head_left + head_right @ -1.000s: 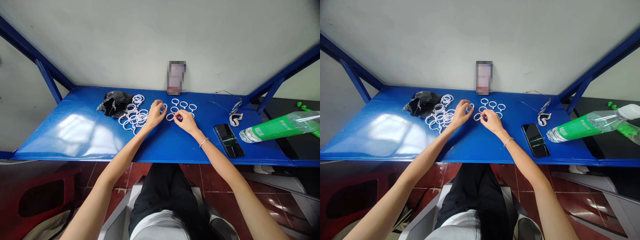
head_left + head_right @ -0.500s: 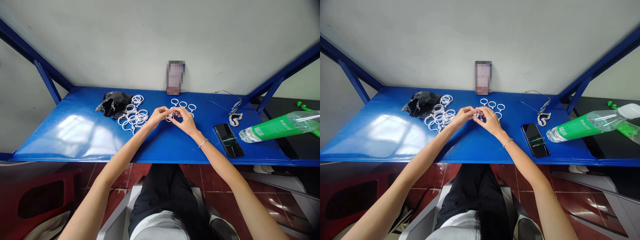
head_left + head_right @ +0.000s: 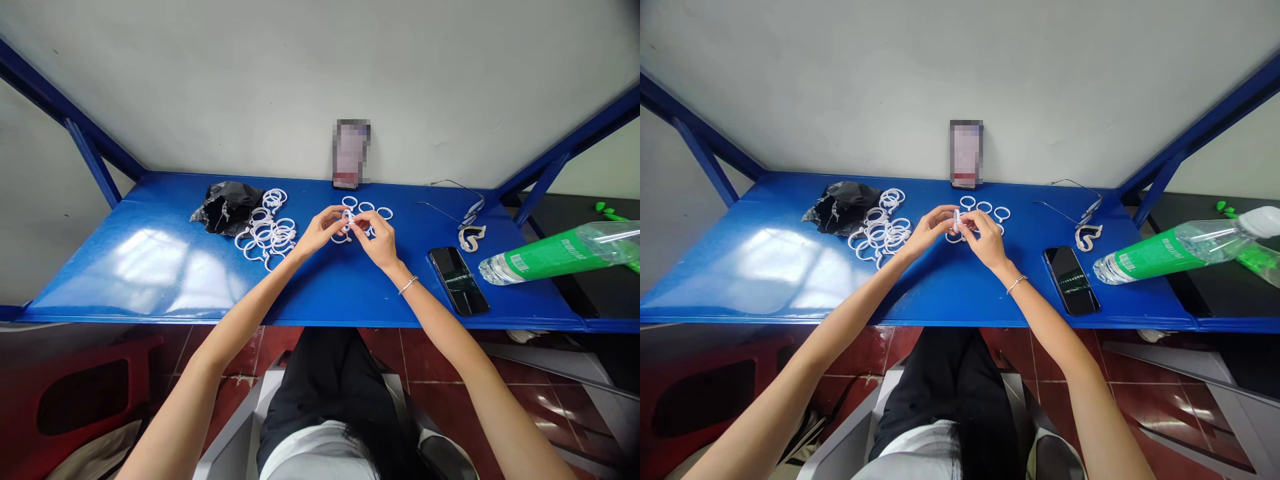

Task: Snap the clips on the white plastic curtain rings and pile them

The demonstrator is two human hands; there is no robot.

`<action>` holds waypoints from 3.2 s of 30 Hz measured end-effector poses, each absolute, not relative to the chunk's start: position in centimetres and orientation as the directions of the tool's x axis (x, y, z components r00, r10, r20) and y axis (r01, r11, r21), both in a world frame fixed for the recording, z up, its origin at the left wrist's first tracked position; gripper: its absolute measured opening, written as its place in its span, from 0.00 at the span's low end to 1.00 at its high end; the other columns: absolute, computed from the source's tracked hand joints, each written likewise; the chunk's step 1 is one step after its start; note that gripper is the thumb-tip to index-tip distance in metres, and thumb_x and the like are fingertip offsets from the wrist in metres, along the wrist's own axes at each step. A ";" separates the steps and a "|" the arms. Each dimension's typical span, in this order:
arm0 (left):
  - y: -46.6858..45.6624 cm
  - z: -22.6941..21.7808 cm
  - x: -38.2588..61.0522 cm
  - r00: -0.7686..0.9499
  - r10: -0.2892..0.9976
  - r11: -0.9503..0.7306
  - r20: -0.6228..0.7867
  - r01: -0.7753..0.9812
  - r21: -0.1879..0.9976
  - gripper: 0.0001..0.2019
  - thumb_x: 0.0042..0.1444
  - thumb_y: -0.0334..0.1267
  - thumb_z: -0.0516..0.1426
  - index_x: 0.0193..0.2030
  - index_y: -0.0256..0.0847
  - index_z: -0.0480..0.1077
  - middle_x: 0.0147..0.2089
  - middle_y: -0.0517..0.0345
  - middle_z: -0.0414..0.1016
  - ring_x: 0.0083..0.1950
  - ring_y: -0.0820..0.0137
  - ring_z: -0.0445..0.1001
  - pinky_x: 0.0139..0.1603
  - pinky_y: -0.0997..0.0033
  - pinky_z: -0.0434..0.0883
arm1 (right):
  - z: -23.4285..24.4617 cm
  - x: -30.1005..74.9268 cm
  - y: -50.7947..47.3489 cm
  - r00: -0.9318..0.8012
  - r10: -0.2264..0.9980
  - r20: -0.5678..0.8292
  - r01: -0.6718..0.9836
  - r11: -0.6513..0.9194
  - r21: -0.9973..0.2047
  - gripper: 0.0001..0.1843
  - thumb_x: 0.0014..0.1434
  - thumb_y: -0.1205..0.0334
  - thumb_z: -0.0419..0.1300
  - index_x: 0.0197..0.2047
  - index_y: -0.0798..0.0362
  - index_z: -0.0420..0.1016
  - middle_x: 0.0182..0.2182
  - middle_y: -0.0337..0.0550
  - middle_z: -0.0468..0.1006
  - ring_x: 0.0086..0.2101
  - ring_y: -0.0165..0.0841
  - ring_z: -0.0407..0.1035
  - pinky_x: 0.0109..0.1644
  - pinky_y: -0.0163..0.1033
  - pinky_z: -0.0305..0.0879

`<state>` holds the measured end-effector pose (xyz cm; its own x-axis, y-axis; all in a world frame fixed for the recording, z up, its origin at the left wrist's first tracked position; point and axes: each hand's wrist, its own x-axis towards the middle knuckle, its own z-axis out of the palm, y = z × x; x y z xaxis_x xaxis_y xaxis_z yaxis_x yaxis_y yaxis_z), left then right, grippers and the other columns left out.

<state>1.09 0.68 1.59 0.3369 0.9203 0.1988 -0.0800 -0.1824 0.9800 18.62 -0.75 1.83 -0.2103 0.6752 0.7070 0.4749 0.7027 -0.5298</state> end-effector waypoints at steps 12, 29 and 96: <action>0.6 1.1 1.1 0.266 0.816 -0.572 0.513 0.241 0.784 0.28 0.54 0.54 0.64 0.55 0.39 0.68 0.39 0.54 0.76 0.33 0.73 0.73 0.39 0.72 0.73 | 1.8 19.1 -0.2 -0.082 0.712 0.697 0.447 0.651 -0.613 0.10 0.66 0.52 0.59 0.37 0.49 0.72 0.34 0.40 0.79 0.33 0.32 0.73 0.39 0.38 0.73; 0.4 2.5 0.9 0.352 0.923 -0.109 0.157 -0.152 0.982 0.27 0.50 0.65 0.61 0.33 0.38 0.67 0.23 0.64 0.65 0.25 0.77 0.64 0.31 0.73 0.64 | 2.4 18.8 -0.5 -0.174 0.742 0.647 0.375 0.658 -0.653 0.13 0.65 0.49 0.58 0.46 0.46 0.79 0.40 0.44 0.80 0.37 0.36 0.75 0.41 0.45 0.77; 0.4 1.7 0.7 0.198 0.724 -0.675 0.660 0.397 0.622 0.21 0.53 0.53 0.64 0.45 0.38 0.71 0.29 0.63 0.71 0.27 0.77 0.67 0.32 0.76 0.69 | 1.4 18.4 -0.6 -0.045 0.791 0.610 0.265 0.598 -0.756 0.12 0.62 0.51 0.63 0.46 0.47 0.74 0.34 0.39 0.79 0.34 0.34 0.75 0.40 0.42 0.75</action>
<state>0.75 0.35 1.71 0.1976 0.7245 0.6604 0.3973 -0.6750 0.6217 18.43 -0.57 1.39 -0.0446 0.7912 0.6099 0.2654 0.5980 -0.7563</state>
